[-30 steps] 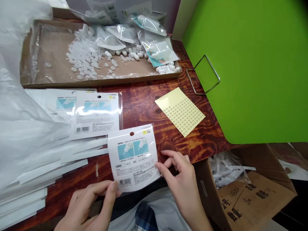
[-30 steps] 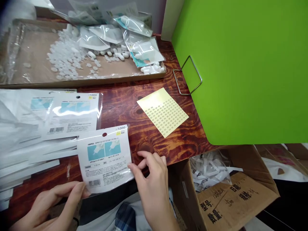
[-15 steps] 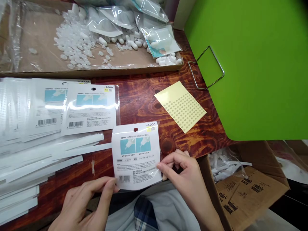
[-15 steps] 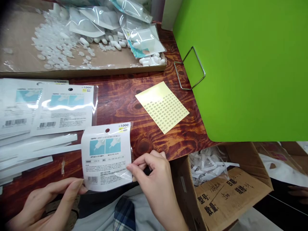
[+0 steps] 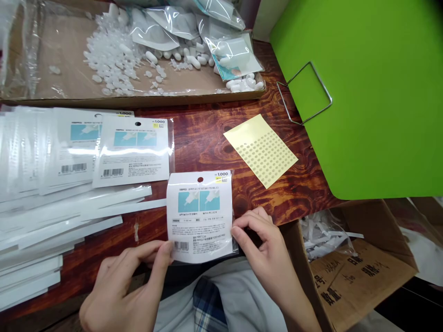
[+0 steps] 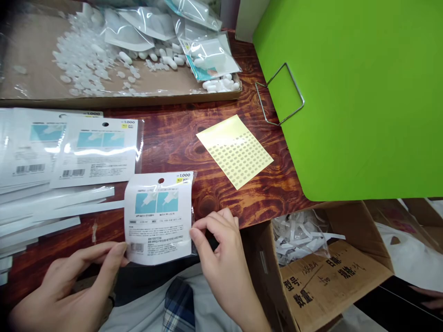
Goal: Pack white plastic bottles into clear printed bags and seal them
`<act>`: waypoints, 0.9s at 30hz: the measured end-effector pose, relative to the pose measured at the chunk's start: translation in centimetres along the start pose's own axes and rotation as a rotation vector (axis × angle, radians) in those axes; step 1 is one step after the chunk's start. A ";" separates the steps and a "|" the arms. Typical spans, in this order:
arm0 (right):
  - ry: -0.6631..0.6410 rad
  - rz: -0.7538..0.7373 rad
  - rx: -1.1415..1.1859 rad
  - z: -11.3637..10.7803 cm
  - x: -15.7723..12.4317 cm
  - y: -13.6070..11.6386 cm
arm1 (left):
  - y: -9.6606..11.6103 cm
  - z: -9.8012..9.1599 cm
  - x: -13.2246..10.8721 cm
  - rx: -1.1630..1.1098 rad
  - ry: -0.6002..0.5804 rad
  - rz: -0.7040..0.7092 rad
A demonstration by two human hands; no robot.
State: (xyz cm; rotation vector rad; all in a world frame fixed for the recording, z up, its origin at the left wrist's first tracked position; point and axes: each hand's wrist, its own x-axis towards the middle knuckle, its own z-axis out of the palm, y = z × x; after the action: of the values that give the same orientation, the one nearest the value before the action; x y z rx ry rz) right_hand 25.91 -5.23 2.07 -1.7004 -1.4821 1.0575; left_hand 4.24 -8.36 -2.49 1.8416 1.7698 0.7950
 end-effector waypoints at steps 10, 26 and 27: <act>0.048 -0.014 -0.022 0.5 -0.2 -0.1 | 2.9 -0.2 1.6 0.022 0.170 -0.278; 0.279 -0.041 -0.242 4.0 0.0 0.4 | 1.9 0.8 2.2 0.077 0.310 0.023; 0.306 -0.073 -0.259 4.2 0.0 0.6 | 1.8 0.9 2.3 0.091 0.328 0.046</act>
State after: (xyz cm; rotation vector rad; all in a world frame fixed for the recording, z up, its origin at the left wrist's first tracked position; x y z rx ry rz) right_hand 22.53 -5.46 -0.48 -1.8706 -1.5135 0.5534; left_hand 6.19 -6.13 -1.74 1.9018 1.9962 1.1041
